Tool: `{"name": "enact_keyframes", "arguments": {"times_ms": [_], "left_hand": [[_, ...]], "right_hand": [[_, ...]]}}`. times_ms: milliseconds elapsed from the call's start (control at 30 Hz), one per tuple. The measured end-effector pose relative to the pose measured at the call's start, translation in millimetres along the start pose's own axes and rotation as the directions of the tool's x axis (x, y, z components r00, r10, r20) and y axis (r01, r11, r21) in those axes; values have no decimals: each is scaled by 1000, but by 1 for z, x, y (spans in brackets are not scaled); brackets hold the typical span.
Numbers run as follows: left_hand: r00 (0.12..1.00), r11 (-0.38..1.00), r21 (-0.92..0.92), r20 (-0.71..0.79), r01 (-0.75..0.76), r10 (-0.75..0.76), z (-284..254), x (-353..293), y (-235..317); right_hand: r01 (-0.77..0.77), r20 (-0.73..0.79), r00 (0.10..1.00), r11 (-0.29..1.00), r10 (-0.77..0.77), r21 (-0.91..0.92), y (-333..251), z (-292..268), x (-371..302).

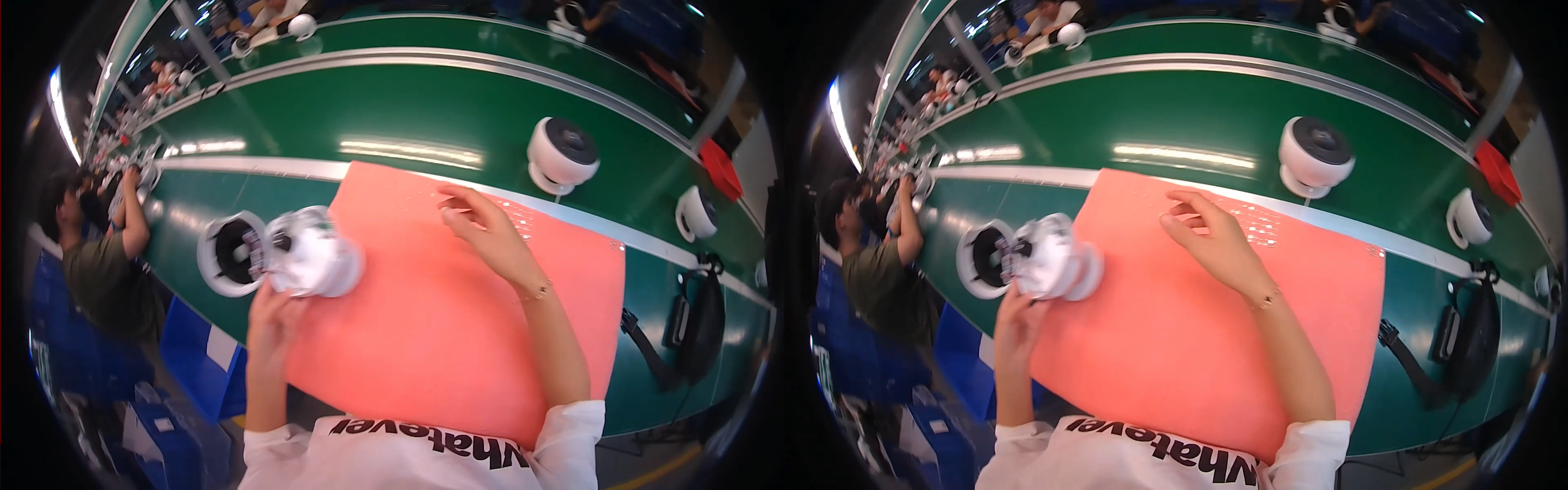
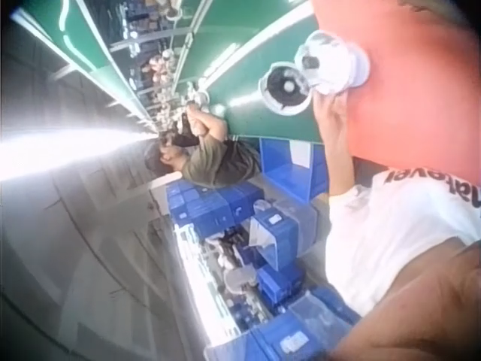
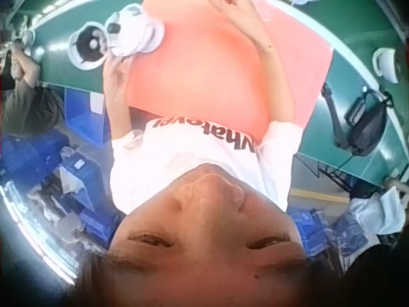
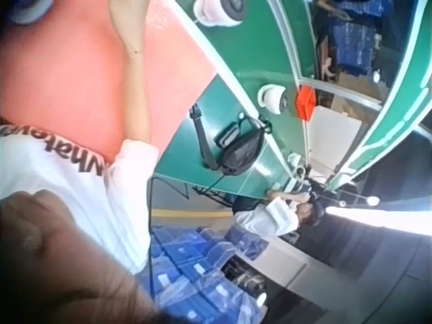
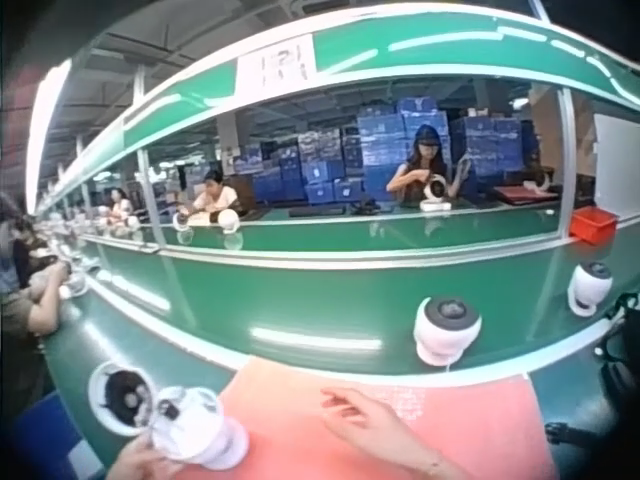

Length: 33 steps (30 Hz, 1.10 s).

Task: Assembling and inspecting security camera units on a factory production line.

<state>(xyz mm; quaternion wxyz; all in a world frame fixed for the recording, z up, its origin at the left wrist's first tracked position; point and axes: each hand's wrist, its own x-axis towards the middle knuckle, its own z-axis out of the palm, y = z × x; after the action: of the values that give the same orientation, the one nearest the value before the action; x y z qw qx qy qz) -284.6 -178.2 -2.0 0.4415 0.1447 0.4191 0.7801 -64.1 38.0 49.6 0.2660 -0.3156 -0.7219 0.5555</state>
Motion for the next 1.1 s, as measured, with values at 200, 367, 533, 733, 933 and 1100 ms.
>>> {"name": "enact_keyframes", "arguments": {"times_ms": [200, 367, 533, 733, 933, 1100], "left_hand": [[925, 935, 10, 143, 355, -353, 69, -28, -38], [871, 914, 59, 287, 400, -400, 97, -44, -50], [844, 914, 47, 368, 403, -390, 83, -53, -71], [757, 744, -153, 218, 650, -616, 47, -72, -66], [908, 938, -149, -243, 313, -341, 24, -89, -45], [962, 971, -182, -195, 157, -193, 5, -86, -39]], "right_hand": [[-47, 57, 997, 997, 43, 65, -28, 6, -31], [18, 192, 981, 978, 22, -207, -17, -8, -41], [-87, 126, 987, 993, 97, -78, -11, -9, -43], [70, 58, 997, 905, -50, -420, -16, -8, -42], [549, 326, 764, 294, -557, -783, -55, 69, -56], [608, 508, 758, 161, -409, -777, -21, 136, -59]]}}
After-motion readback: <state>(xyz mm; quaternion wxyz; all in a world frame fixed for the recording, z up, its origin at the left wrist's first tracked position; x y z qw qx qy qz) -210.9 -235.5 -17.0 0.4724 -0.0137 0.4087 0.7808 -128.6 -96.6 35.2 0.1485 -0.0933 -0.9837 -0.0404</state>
